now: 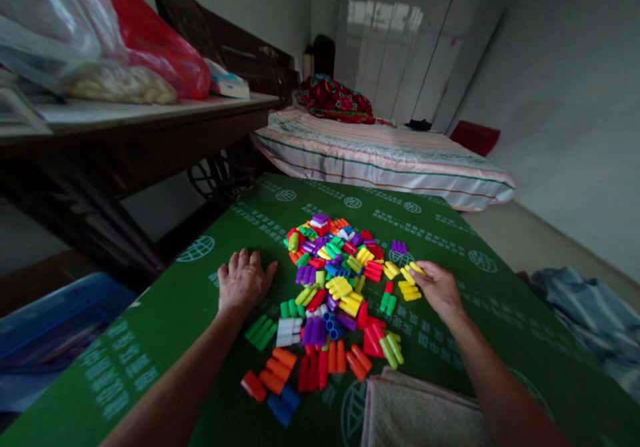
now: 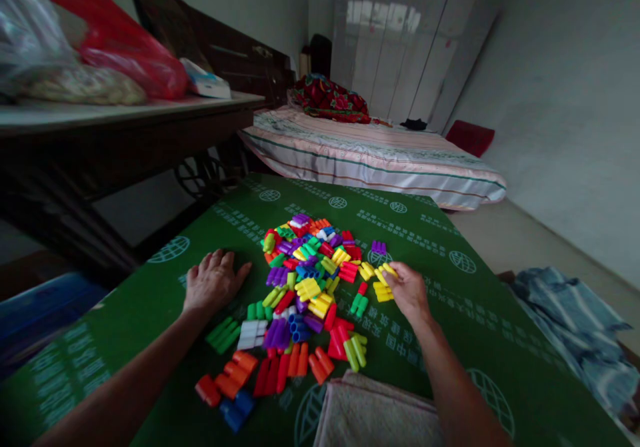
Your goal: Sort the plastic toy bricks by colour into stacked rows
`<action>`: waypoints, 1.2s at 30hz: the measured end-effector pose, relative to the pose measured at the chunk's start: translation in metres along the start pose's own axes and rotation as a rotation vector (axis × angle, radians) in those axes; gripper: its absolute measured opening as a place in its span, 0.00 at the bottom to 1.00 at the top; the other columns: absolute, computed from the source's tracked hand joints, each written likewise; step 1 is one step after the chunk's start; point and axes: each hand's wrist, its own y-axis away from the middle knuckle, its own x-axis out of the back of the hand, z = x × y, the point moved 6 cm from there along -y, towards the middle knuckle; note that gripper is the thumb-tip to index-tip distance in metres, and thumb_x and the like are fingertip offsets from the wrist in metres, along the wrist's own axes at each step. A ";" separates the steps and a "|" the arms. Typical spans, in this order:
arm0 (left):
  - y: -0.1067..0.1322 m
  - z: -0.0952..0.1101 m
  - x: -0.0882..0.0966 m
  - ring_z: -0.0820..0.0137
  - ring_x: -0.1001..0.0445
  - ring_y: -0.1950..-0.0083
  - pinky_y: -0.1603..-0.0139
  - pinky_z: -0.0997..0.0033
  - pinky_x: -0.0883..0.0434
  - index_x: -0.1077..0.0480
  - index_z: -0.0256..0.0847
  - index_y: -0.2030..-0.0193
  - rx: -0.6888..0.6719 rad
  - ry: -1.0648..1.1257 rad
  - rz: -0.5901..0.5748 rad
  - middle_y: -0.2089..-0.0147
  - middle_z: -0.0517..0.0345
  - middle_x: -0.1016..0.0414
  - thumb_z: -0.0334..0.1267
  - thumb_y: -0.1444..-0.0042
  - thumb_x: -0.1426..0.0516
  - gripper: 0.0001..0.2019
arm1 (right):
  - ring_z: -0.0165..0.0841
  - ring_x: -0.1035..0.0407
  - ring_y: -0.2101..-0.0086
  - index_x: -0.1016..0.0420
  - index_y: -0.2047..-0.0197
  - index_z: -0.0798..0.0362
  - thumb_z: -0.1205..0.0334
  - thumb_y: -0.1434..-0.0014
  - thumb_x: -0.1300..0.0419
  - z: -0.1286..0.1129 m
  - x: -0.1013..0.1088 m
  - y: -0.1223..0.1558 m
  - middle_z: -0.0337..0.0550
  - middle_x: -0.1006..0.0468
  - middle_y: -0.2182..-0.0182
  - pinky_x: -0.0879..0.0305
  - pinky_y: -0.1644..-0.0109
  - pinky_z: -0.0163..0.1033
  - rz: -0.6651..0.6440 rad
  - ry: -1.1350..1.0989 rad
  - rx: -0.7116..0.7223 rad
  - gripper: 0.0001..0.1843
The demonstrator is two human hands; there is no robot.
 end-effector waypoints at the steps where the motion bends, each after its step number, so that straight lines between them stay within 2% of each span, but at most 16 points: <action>1: 0.000 0.000 0.000 0.48 0.45 0.33 0.38 0.45 0.41 0.37 0.31 0.43 0.003 0.001 -0.003 0.35 0.35 0.41 0.54 0.40 0.61 0.31 | 0.39 0.24 0.66 0.22 0.63 0.53 0.46 0.56 0.36 0.002 0.001 -0.001 0.46 0.18 0.66 0.28 0.62 0.41 0.008 0.037 -0.009 0.22; 4: 0.000 0.000 0.001 0.47 0.45 0.33 0.38 0.45 0.41 0.38 0.31 0.42 0.009 0.005 -0.016 0.35 0.35 0.41 0.54 0.41 0.61 0.31 | 0.39 0.25 0.67 0.21 0.64 0.52 0.45 0.52 0.40 0.003 -0.002 0.002 0.45 0.18 0.67 0.29 0.62 0.40 -0.041 0.197 -0.004 0.21; 8: 0.000 0.000 0.000 0.47 0.45 0.33 0.38 0.45 0.42 0.38 0.32 0.42 0.002 0.007 -0.021 0.35 0.35 0.42 0.54 0.41 0.61 0.32 | 0.35 0.26 0.65 0.20 0.67 0.51 0.45 0.42 0.48 -0.015 -0.017 0.012 0.44 0.19 0.66 0.33 0.61 0.36 -0.199 0.442 0.156 0.22; 10: 0.000 0.000 0.000 0.48 0.45 0.33 0.38 0.45 0.42 0.37 0.32 0.42 0.001 0.008 -0.019 0.35 0.36 0.41 0.54 0.41 0.61 0.32 | 0.35 0.26 0.64 0.20 0.67 0.51 0.46 0.39 0.50 -0.022 -0.019 0.013 0.45 0.19 0.66 0.34 0.60 0.35 -0.170 0.598 0.199 0.23; 13: 0.000 -0.001 0.000 0.48 0.45 0.34 0.38 0.45 0.42 0.37 0.32 0.42 0.002 0.010 -0.012 0.35 0.36 0.41 0.54 0.41 0.61 0.32 | 0.35 0.26 0.60 0.20 0.59 0.51 0.51 0.38 0.49 -0.025 -0.020 0.005 0.46 0.20 0.61 0.36 0.57 0.34 -0.062 0.823 0.162 0.19; 15: 0.000 -0.001 0.000 0.48 0.45 0.34 0.38 0.45 0.41 0.37 0.31 0.42 0.000 0.013 -0.007 0.35 0.35 0.41 0.54 0.41 0.61 0.32 | 0.34 0.27 0.58 0.21 0.55 0.50 0.54 0.39 0.46 -0.025 -0.026 -0.001 0.46 0.20 0.58 0.37 0.56 0.33 -0.064 0.926 0.136 0.16; 17: 0.000 -0.001 0.000 0.48 0.45 0.34 0.39 0.45 0.41 0.37 0.31 0.42 -0.003 0.015 -0.003 0.35 0.35 0.41 0.54 0.41 0.61 0.32 | 0.34 0.27 0.58 0.21 0.55 0.50 0.54 0.39 0.44 -0.024 -0.035 -0.005 0.45 0.20 0.58 0.37 0.57 0.33 -0.117 0.992 0.132 0.15; 21: -0.001 -0.003 -0.002 0.48 0.45 0.33 0.38 0.45 0.42 0.38 0.31 0.41 0.003 0.011 -0.003 0.35 0.35 0.41 0.55 0.41 0.62 0.33 | 0.33 0.27 0.59 0.21 0.59 0.49 0.55 0.39 0.43 -0.024 -0.044 -0.007 0.44 0.19 0.60 0.38 0.58 0.32 -0.166 1.018 0.130 0.12; 24: -0.003 -0.004 -0.003 0.47 0.46 0.33 0.37 0.45 0.42 0.39 0.31 0.41 0.010 0.006 -0.009 0.34 0.35 0.42 0.55 0.41 0.62 0.33 | 0.33 0.27 0.58 0.21 0.58 0.49 0.56 0.38 0.44 -0.024 -0.042 -0.007 0.43 0.19 0.59 0.38 0.57 0.32 -0.144 0.982 0.119 0.12; 28: -0.004 -0.004 -0.003 0.47 0.47 0.32 0.37 0.45 0.42 0.38 0.31 0.41 -0.005 0.005 -0.022 0.35 0.35 0.42 0.55 0.41 0.64 0.34 | 0.31 0.26 0.61 0.21 0.60 0.47 0.58 0.38 0.45 -0.023 -0.036 -0.008 0.39 0.18 0.61 0.39 0.61 0.31 -0.116 0.976 0.080 0.11; 32: -0.005 -0.004 0.001 0.46 0.46 0.33 0.37 0.45 0.42 0.39 0.31 0.41 -0.012 0.004 -0.043 0.35 0.35 0.42 0.56 0.41 0.64 0.34 | 0.30 0.26 0.64 0.21 0.63 0.47 0.58 0.39 0.44 -0.019 -0.027 -0.015 0.38 0.18 0.65 0.40 0.64 0.31 -0.059 0.989 0.023 0.09; 36: -0.006 -0.003 0.005 0.47 0.47 0.32 0.37 0.46 0.43 0.40 0.30 0.40 -0.003 -0.005 -0.054 0.34 0.34 0.43 0.54 0.41 0.64 0.34 | 0.31 0.26 0.64 0.21 0.63 0.47 0.58 0.39 0.45 -0.011 -0.006 -0.024 0.40 0.18 0.65 0.39 0.64 0.32 0.022 1.010 -0.041 0.10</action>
